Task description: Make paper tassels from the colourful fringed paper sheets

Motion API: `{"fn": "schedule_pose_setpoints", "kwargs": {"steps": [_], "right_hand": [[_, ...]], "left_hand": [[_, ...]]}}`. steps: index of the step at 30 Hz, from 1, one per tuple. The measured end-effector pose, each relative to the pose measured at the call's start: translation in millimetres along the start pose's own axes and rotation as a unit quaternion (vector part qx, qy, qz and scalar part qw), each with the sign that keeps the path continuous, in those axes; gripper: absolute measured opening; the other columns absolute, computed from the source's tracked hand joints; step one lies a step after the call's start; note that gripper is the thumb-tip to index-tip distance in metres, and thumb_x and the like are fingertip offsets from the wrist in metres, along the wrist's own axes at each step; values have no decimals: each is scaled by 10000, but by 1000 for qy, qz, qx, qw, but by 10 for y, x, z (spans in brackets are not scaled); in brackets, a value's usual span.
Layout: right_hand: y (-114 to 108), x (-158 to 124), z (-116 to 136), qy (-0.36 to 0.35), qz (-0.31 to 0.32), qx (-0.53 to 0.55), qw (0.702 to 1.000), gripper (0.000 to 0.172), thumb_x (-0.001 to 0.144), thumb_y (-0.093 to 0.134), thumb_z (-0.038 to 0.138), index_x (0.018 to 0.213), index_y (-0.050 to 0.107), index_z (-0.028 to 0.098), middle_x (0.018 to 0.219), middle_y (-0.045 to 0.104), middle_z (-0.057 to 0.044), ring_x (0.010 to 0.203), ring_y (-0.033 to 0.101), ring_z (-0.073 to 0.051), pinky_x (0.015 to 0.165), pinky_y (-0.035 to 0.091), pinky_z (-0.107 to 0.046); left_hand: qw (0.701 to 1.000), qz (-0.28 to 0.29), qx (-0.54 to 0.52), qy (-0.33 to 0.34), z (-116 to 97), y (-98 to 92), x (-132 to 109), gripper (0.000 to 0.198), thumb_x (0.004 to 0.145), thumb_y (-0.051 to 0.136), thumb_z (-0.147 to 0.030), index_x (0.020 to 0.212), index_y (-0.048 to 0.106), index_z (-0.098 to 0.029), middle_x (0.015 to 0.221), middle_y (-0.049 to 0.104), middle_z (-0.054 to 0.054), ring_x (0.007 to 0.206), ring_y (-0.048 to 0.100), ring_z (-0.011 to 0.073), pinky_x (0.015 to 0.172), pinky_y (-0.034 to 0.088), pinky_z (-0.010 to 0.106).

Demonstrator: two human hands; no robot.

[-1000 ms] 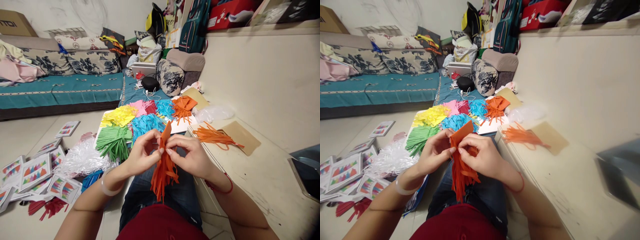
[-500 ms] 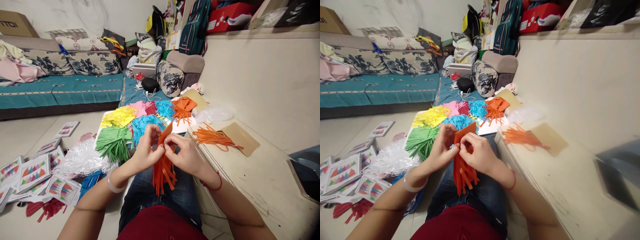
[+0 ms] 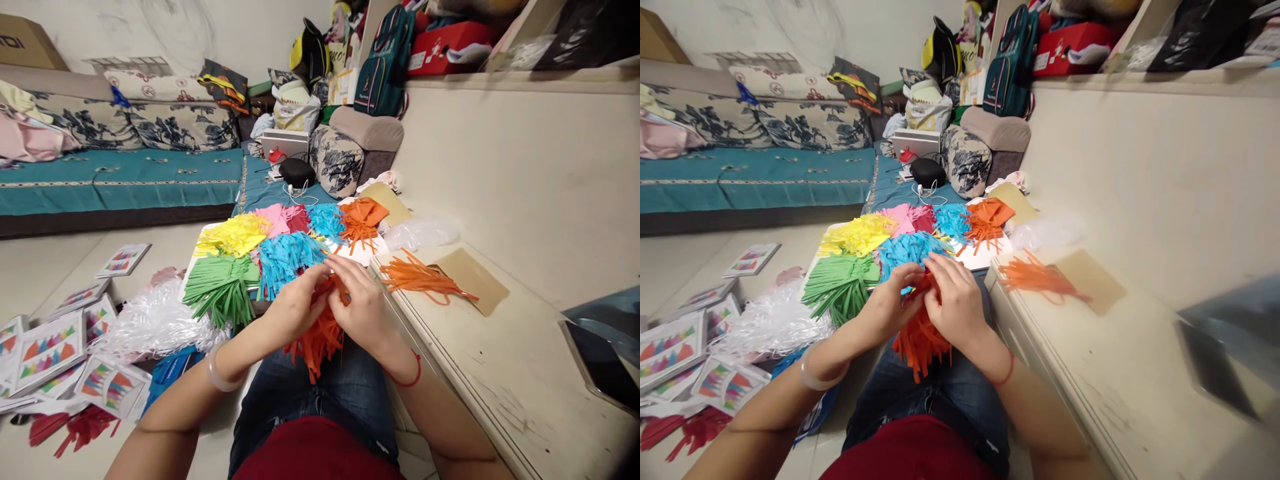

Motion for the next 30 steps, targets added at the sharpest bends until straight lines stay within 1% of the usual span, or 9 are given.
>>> {"fn": "schedule_pose_setpoints", "kwargs": {"steps": [3, 6, 8, 11, 15, 18, 22, 27, 30], "right_hand": [[26, 6, -82, -5, 11, -26, 1000, 460, 797, 448, 52, 1229, 576, 145, 1250, 622, -110, 1175, 570, -228, 1015, 465, -422], [-62, 39, -230, 15, 29, -31, 999, 380, 782, 463, 53, 1091, 667, 140, 1088, 703, -99, 1028, 641, -248, 936, 491, -446], [-123, 78, -348, 54, 73, 22, 996, 338, 765, 482, 54, 999, 700, 165, 995, 730, -62, 942, 667, -222, 890, 509, -407], [-152, 132, -414, 92, 169, 122, 974, 330, 761, 493, 56, 975, 702, 197, 982, 732, -16, 915, 674, -165, 849, 516, -310], [-119, 184, -398, 92, 225, 123, 962, 303, 778, 489, 76, 952, 706, 197, 936, 732, -9, 858, 667, -152, 798, 496, -280], [-36, 194, -447, 100, 228, 93, 964, 270, 772, 504, 84, 904, 714, 190, 887, 731, -13, 807, 659, -150, 751, 479, -265], [26, 208, -491, 98, 212, 67, 970, 262, 749, 514, 63, 876, 711, 180, 863, 727, -23, 782, 650, -147, 723, 459, -250], [60, 212, -454, 99, 207, 51, 972, 219, 746, 531, 76, 846, 699, 173, 838, 719, -25, 753, 641, -146, 666, 446, -235], [53, 257, -586, 106, 196, 11, 975, 237, 724, 537, 36, 825, 701, 172, 805, 720, -23, 731, 644, -146, 673, 458, -238]], "left_hand": [[1000, 16, 16, 19, -5, -16, -21, 352, 874, 488, -101, 1206, 419, -192, 972, 636, 68, 834, 636, 157, 732, 523, 276], [997, 48, 40, 38, 1, -53, -49, 319, 897, 473, -113, 1205, 457, -195, 965, 635, 67, 835, 623, 160, 729, 521, 280], [994, 83, 52, 49, 5, -71, -66, 304, 914, 442, -113, 1202, 488, -198, 947, 623, 62, 814, 608, 153, 707, 512, 269], [990, 124, 49, 44, 14, -93, -78, 314, 932, 416, -127, 1216, 516, -214, 946, 605, 56, 798, 591, 143, 679, 499, 251], [989, 137, 41, 38, -3, -89, -75, 326, 931, 435, -131, 1241, 508, -200, 894, 591, 46, 740, 572, 129, 653, 487, 234], [989, 136, 42, 34, 6, -75, -67, 341, 923, 430, -114, 1244, 510, -196, 837, 576, 29, 686, 557, 120, 625, 479, 224], [989, 146, 6, -13, 93, -85, -25, 328, 883, 465, -83, 1178, 547, -199, 926, 628, 53, 776, 604, 136, 695, 502, 256], [990, 138, -8, -24, 130, -128, 40, 115, 883, 506, -126, 851, 610, -164, 778, 599, 30, 695, 578, 125, 639, 472, 231], [993, 114, -16, -20, 76, -219, 29, 113, 875, 513, -125, 828, 606, -168, 1038, 622, 108, 947, 609, 184, 796, 495, 295]]}}
Point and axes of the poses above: each hand's wrist, its own x-axis towards the middle knuckle, its own y-axis out of the palm, z = x × y, the point moved 7 cm from there along x, towards the middle knuckle
